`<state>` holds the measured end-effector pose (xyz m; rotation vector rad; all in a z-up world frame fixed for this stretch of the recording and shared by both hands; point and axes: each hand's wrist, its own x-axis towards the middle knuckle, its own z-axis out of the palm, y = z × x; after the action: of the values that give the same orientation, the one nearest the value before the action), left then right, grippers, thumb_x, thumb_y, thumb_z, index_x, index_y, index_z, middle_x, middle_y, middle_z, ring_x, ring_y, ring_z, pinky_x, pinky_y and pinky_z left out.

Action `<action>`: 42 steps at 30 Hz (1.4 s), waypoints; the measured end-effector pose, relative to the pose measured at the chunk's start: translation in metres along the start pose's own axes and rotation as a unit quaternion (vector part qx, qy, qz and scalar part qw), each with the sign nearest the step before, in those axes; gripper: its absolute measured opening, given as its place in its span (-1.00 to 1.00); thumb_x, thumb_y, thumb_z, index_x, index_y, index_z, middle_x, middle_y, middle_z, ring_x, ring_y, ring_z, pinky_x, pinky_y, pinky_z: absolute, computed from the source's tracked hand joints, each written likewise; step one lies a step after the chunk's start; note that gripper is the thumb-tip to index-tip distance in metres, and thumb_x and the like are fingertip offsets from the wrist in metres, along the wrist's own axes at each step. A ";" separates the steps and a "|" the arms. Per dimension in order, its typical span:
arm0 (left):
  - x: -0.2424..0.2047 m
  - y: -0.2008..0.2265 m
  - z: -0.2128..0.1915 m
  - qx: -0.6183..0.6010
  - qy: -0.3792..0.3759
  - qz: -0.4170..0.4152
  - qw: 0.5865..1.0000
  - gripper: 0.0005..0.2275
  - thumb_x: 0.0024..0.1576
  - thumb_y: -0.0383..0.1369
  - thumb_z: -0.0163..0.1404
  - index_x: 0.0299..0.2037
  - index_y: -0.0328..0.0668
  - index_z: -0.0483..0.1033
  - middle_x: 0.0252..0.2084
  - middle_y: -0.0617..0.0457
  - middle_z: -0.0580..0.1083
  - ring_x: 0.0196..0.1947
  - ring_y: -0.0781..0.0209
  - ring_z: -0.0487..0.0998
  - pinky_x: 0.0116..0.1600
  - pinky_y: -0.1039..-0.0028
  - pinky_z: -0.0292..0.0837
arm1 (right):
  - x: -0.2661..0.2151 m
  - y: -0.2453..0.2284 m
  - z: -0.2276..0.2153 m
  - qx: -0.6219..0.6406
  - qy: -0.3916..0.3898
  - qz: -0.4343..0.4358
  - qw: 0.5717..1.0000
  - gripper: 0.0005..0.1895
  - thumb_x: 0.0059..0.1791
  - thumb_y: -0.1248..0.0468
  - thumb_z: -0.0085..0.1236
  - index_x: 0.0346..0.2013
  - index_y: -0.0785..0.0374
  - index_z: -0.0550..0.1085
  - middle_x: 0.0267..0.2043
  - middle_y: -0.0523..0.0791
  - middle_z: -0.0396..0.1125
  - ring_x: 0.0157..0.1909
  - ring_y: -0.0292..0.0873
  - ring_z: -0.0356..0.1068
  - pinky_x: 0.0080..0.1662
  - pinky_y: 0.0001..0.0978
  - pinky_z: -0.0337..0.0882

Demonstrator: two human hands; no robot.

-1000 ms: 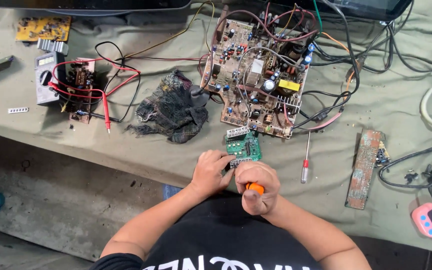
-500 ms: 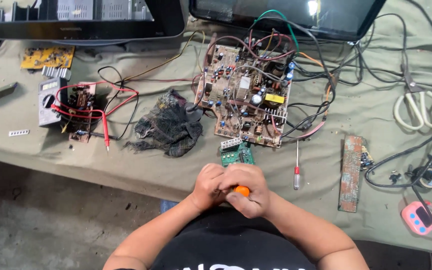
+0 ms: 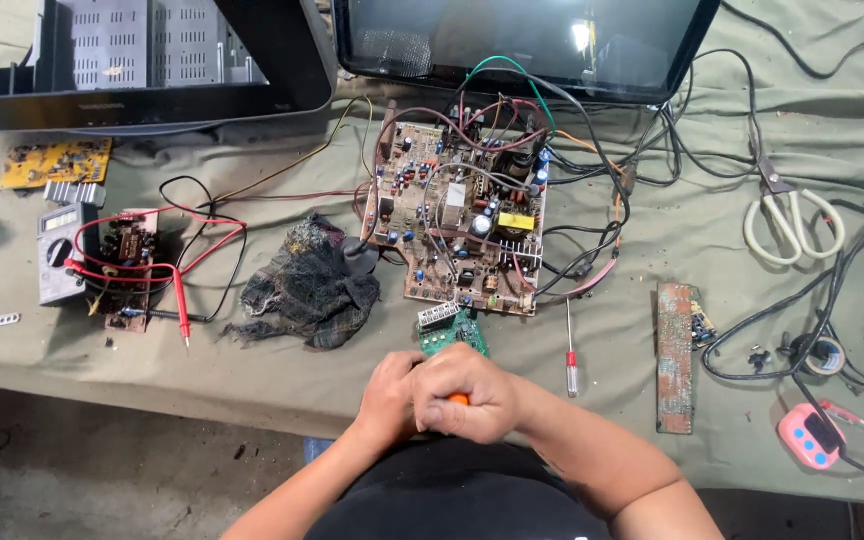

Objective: Inspecting and cleaning electronic circuit boards using a screwdriver and a cloth at a workbench.

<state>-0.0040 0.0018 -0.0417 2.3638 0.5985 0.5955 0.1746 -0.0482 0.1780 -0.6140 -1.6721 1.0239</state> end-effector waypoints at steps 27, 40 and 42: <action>0.008 -0.005 0.013 0.106 0.120 0.090 0.983 -0.83 -0.03 -0.35 0.06 -0.26 -0.16 0.59 -0.38 -0.10 0.46 -0.34 -0.12 0.52 -0.20 0.20 0.46 | -0.006 0.025 0.038 -0.056 0.275 -0.045 0.959 -0.59 0.08 0.34 -0.03 -0.68 0.21 0.44 -0.72 -0.09 0.26 -0.72 -0.09 0.18 -0.60 -0.32 0.27; 0.022 0.044 -0.030 -0.093 -0.003 -0.104 0.990 -0.84 0.09 -0.23 -0.04 -0.30 -0.10 0.47 -0.32 -0.11 0.47 -0.24 -0.22 0.55 -0.10 0.06 0.45 | -0.015 0.026 0.039 0.000 0.216 -0.063 0.974 -0.69 0.08 0.28 0.08 -0.57 0.19 0.46 -0.60 -0.13 0.28 -0.62 -0.11 0.22 -0.50 -0.36 0.31; 0.022 0.047 -0.030 -0.113 0.013 -0.133 0.985 -0.83 0.14 -0.18 -0.02 -0.30 -0.06 0.41 -0.31 -0.04 0.43 -0.21 -0.14 0.54 -0.08 0.21 0.43 | -0.015 0.028 0.038 0.007 0.229 -0.075 0.971 -0.67 0.11 0.26 0.05 -0.56 0.22 0.45 -0.61 -0.14 0.26 -0.63 -0.14 0.19 -0.51 -0.40 0.30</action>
<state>0.0097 -0.0060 0.0165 2.0255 0.7995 0.5429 0.1417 -0.0588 0.1421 -0.6471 -1.2801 0.7182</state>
